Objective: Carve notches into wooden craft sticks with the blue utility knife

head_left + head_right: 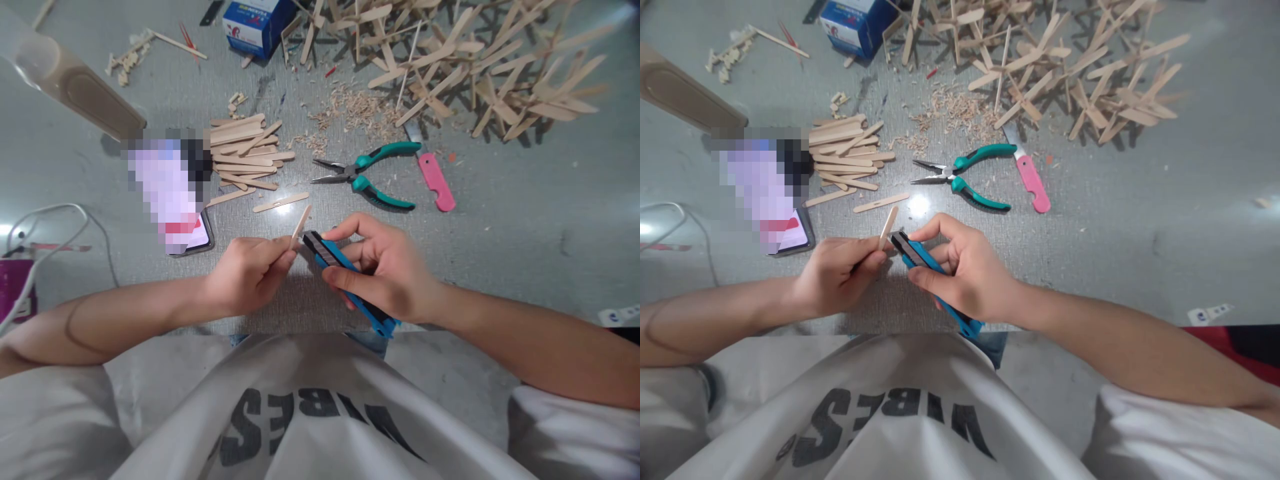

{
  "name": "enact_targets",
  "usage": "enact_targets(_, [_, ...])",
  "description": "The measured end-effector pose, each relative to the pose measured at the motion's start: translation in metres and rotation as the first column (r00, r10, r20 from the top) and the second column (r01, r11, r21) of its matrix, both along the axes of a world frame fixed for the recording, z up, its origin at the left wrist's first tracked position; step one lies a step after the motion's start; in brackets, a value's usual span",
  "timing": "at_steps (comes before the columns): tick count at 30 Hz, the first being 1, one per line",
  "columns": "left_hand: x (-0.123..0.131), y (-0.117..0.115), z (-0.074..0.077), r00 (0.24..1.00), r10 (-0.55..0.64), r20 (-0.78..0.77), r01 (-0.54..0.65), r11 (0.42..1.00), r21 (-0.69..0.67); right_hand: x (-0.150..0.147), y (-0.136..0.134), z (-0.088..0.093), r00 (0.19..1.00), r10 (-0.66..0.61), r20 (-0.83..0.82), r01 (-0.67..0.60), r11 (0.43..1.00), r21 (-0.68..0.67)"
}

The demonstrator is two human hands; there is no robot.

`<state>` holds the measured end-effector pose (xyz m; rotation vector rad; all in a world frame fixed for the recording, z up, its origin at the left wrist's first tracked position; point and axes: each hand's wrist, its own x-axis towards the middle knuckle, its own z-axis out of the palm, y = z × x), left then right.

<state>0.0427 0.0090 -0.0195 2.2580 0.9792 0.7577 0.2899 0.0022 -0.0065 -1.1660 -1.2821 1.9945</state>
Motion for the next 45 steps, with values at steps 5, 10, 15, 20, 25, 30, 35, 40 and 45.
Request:
enact_targets(5, [0.001, 0.001, 0.008, 0.994, 0.065, 0.085, -0.034, 0.943, -0.33, 0.001, 0.0, -0.003, 0.999, -0.001, -0.035, 0.004, 0.997, 0.082])
enact_targets(10, [0.001, 0.001, 0.005, 0.954, 0.183, 0.238, 0.006, 0.779, -0.626, 0.003, 0.002, -0.006, 0.999, 0.01, -0.037, -0.005, 0.992, 0.129])
enact_targets(15, [0.0, 0.005, 0.002, 0.919, 0.221, 0.327, 0.089, 0.691, -0.717, 0.003, 0.005, -0.008, 0.999, 0.018, -0.046, -0.011, 0.988, 0.155])
enact_targets(20, [0.001, 0.011, 0.005, 0.892, 0.255, 0.372, 0.155, 0.602, -0.784, 0.005, 0.009, -0.01, 0.999, 0.017, -0.036, -0.01, 0.983, 0.182])
enact_targets(25, [0.0, 0.016, 0.007, 0.886, 0.26, 0.384, 0.195, 0.543, -0.817, 0.007, 0.01, -0.012, 1.0, 0.0, -0.012, 0.003, 0.972, 0.234])
enact_targets(30, [-0.002, 0.018, 0.006, 0.867, 0.247, 0.432, 0.264, 0.508, -0.82, 0.008, 0.01, -0.012, 0.999, -0.012, -0.041, 0.021, 0.97, 0.242])
enact_targets(35, [-0.002, 0.023, 0.006, 0.865, 0.223, 0.45, 0.32, 0.444, -0.837, 0.01, 0.012, -0.013, 0.999, 0.006, -0.04, 0.006, 0.957, 0.291])
enact_targets(40, [-0.002, 0.022, 0.004, 0.864, 0.221, 0.452, 0.302, 0.49, -0.818, 0.011, 0.012, -0.01, 1.0, -0.014, 0.001, 0.013, 0.957, 0.29])
enact_targets(45, [0.001, 0.011, 0.002, 0.901, 0.225, 0.37, 0.163, 0.615, -0.772, 0.009, 0.011, -0.007, 0.998, -0.052, 0.03, 0.039, 0.941, 0.337])
